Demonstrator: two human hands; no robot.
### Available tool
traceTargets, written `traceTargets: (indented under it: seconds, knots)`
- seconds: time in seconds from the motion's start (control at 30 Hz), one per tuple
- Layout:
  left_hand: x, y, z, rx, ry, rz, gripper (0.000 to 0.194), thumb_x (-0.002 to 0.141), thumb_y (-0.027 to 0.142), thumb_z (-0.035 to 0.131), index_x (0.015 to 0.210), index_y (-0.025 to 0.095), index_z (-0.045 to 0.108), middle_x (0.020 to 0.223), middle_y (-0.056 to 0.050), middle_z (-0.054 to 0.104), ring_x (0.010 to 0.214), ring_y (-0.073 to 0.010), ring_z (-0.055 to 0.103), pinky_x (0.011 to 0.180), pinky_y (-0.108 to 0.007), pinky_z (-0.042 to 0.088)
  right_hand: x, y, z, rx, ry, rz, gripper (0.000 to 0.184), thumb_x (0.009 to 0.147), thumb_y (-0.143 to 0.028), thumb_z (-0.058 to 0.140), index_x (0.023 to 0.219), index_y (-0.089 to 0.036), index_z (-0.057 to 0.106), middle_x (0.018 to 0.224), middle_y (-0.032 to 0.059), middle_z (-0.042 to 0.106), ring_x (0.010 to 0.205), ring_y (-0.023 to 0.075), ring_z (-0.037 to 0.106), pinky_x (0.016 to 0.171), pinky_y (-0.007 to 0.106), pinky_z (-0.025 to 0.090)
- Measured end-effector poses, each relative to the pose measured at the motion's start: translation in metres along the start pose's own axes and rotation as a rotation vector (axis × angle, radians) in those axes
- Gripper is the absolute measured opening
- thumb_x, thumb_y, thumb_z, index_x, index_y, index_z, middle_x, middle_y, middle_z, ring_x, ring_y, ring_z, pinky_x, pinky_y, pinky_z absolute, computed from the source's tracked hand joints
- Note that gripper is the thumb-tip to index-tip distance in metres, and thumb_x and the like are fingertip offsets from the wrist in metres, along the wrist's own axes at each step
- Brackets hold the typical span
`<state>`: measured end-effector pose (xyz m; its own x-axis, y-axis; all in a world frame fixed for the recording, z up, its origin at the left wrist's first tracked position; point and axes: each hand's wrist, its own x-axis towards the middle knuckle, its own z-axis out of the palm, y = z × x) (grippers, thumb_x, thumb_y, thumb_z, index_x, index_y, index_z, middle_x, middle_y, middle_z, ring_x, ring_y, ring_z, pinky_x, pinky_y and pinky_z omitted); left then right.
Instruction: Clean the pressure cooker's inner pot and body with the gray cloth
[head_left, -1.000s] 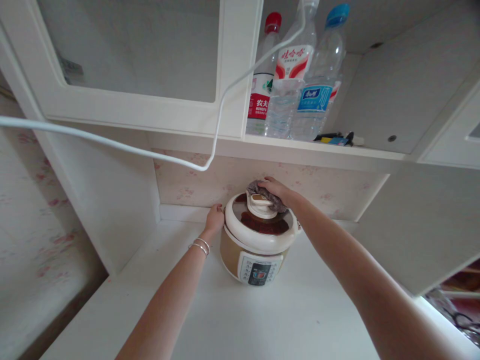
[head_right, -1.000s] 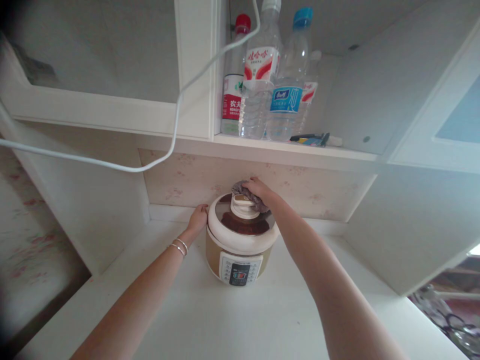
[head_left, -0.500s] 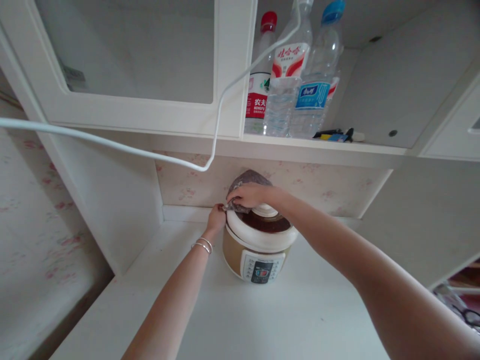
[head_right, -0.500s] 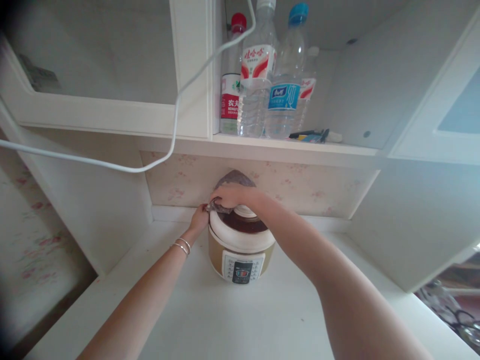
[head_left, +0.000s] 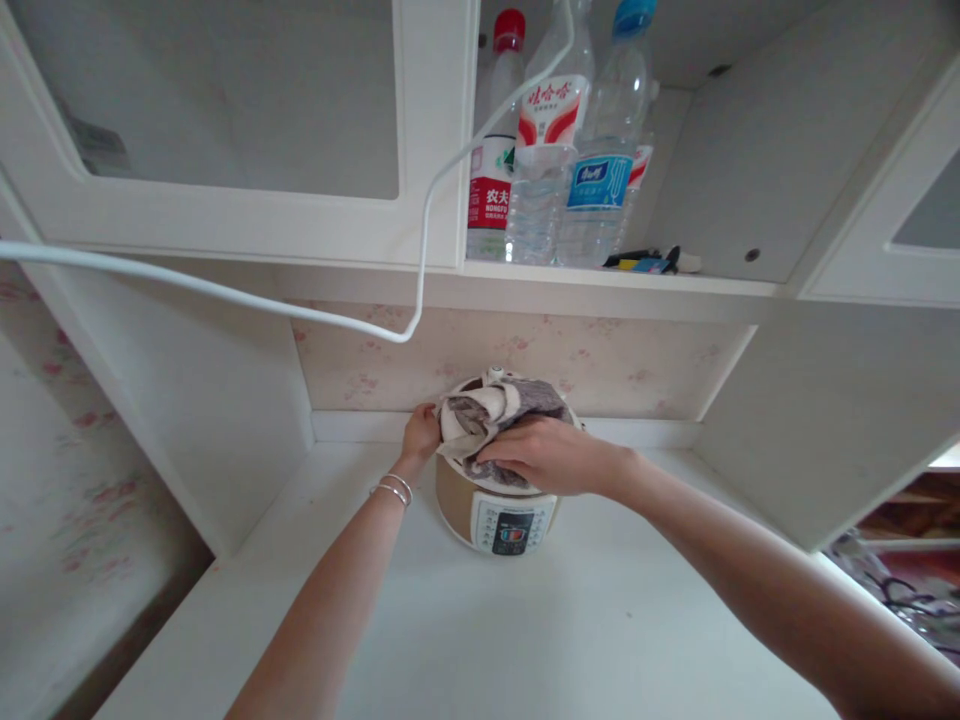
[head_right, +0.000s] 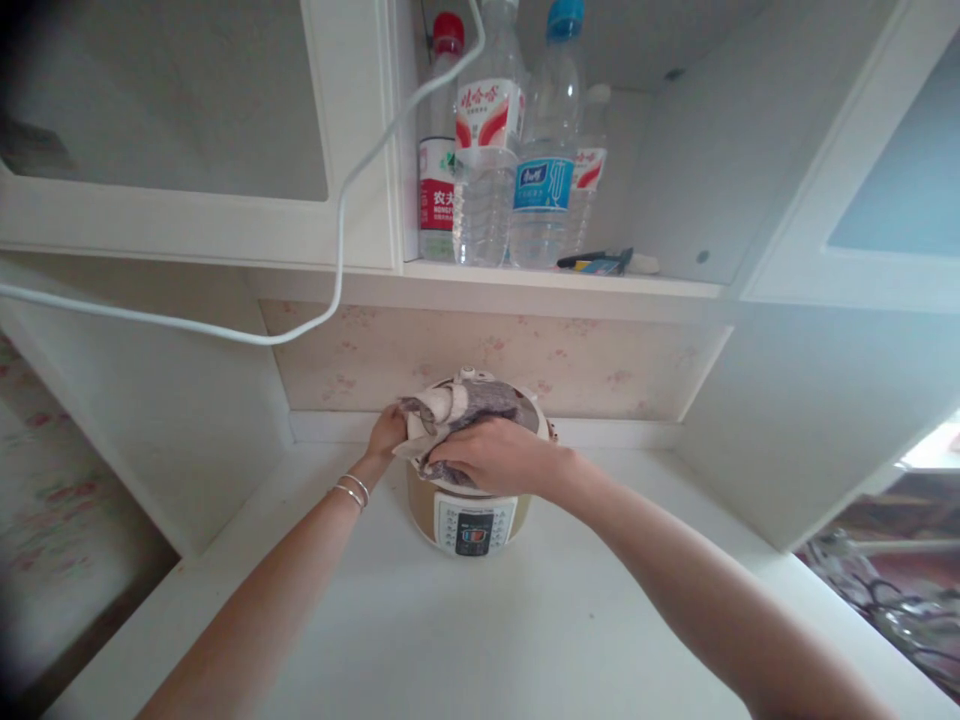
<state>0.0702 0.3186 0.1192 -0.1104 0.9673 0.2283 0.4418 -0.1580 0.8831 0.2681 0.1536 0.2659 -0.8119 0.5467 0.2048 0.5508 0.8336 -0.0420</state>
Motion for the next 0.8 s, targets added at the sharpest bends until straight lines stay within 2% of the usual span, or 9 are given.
traceTargets:
  seconds: [0.13, 0.27, 0.4, 0.53, 0.67, 0.8]
  knots:
    - [-0.005, 0.002, -0.001, 0.008, 0.033, -0.016, 0.036, 0.093, 0.021, 0.033, 0.115, 0.012, 0.060, 0.119, -0.016, 0.062, 0.113, -0.0244, 0.056, 0.095, -0.035, 0.041, -0.040, 0.008, 0.009, 0.090, 0.152, 0.270, 0.036, 0.094, -0.027, 0.039, 0.123, -0.031, 0.060, 0.116, -0.0004, 0.067, 0.103, 0.0184, 0.062, 0.089, 0.030, 0.046]
    - [-0.009, 0.006, -0.002, 0.007, 0.047, -0.016, 0.037, 0.090, 0.022, 0.033, 0.114, 0.013, 0.061, 0.117, -0.015, 0.064, 0.110, -0.0241, 0.058, 0.093, -0.033, 0.042, -0.061, 0.049, 0.033, 0.084, 0.391, 0.507, 0.037, 0.093, -0.037, 0.039, 0.120, -0.027, 0.062, 0.117, 0.0024, 0.066, 0.109, 0.0217, 0.059, 0.098, 0.038, 0.042]
    - [-0.010, 0.007, -0.002, 0.003, 0.063, -0.024, 0.038, 0.090, 0.022, 0.033, 0.114, 0.014, 0.061, 0.119, -0.014, 0.063, 0.112, -0.0225, 0.057, 0.093, -0.031, 0.042, -0.055, 0.102, 0.050, 0.164, 0.587, 0.768, 0.039, 0.091, -0.042, 0.038, 0.112, -0.023, 0.066, 0.119, 0.0047, 0.065, 0.114, 0.0222, 0.056, 0.104, 0.041, 0.037]
    - [-0.010, 0.007, -0.002, -0.003, 0.067, -0.024, 0.037, 0.089, 0.021, 0.034, 0.112, 0.015, 0.062, 0.118, -0.013, 0.064, 0.111, -0.0226, 0.058, 0.093, -0.032, 0.043, -0.039, 0.133, 0.048, 0.230, 0.604, 0.917, 0.044, 0.090, -0.047, 0.037, 0.115, -0.023, 0.064, 0.119, 0.0076, 0.064, 0.109, 0.0249, 0.058, 0.098, 0.044, 0.040]
    - [-0.009, 0.006, -0.003, -0.002, 0.069, -0.020, 0.037, 0.089, 0.021, 0.034, 0.112, 0.014, 0.062, 0.116, -0.014, 0.065, 0.110, -0.0230, 0.059, 0.092, -0.033, 0.043, -0.038, 0.129, 0.045, 0.222, 0.586, 0.938, 0.047, 0.089, -0.054, 0.037, 0.112, -0.025, 0.065, 0.114, 0.0075, 0.066, 0.106, 0.0260, 0.060, 0.094, 0.043, 0.041]
    - [-0.008, 0.005, -0.002, -0.010, 0.062, -0.019, 0.036, 0.088, 0.021, 0.036, 0.111, 0.015, 0.062, 0.116, -0.013, 0.065, 0.109, -0.0230, 0.059, 0.093, -0.032, 0.043, -0.047, 0.098, 0.052, 0.084, 0.589, 1.013, 0.050, 0.088, -0.060, 0.035, 0.104, -0.026, 0.068, 0.101, 0.0079, 0.070, 0.093, 0.0272, 0.063, 0.082, 0.040, 0.045]
